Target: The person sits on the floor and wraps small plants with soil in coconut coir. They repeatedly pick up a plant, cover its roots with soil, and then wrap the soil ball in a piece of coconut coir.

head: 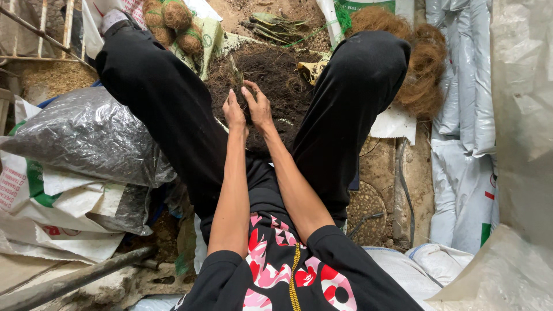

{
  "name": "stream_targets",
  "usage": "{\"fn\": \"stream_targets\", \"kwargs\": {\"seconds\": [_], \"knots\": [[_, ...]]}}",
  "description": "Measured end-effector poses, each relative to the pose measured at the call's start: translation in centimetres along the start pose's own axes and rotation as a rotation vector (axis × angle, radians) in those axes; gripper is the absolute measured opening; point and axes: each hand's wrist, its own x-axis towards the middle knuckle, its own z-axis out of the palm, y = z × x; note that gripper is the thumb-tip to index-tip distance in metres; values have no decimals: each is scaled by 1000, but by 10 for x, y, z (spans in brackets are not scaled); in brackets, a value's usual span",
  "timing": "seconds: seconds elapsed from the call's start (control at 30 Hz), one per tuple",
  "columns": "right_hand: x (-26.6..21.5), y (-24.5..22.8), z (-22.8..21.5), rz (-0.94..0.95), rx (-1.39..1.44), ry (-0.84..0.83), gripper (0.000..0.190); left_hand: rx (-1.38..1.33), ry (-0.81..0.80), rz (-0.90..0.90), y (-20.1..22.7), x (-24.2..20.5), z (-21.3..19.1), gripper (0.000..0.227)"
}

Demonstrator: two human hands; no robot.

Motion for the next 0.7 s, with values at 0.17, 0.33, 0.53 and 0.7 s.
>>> {"fn": "stream_targets", "kwargs": {"seconds": [0.17, 0.33, 0.53, 0.7], "knots": [[6, 15, 0, 28, 87, -9, 44, 59, 53, -70, 8, -5, 4, 42], [18, 39, -2, -45, 44, 23, 40, 84, 7, -13, 28, -23, 14, 40], [36, 76, -16, 90, 445, 162, 38, 23, 48, 14, 32, -24, 13, 54], [41, 109, -26, 265, -62, 419, 47, -480, 214, -275, 29, -6, -9, 68]]}}
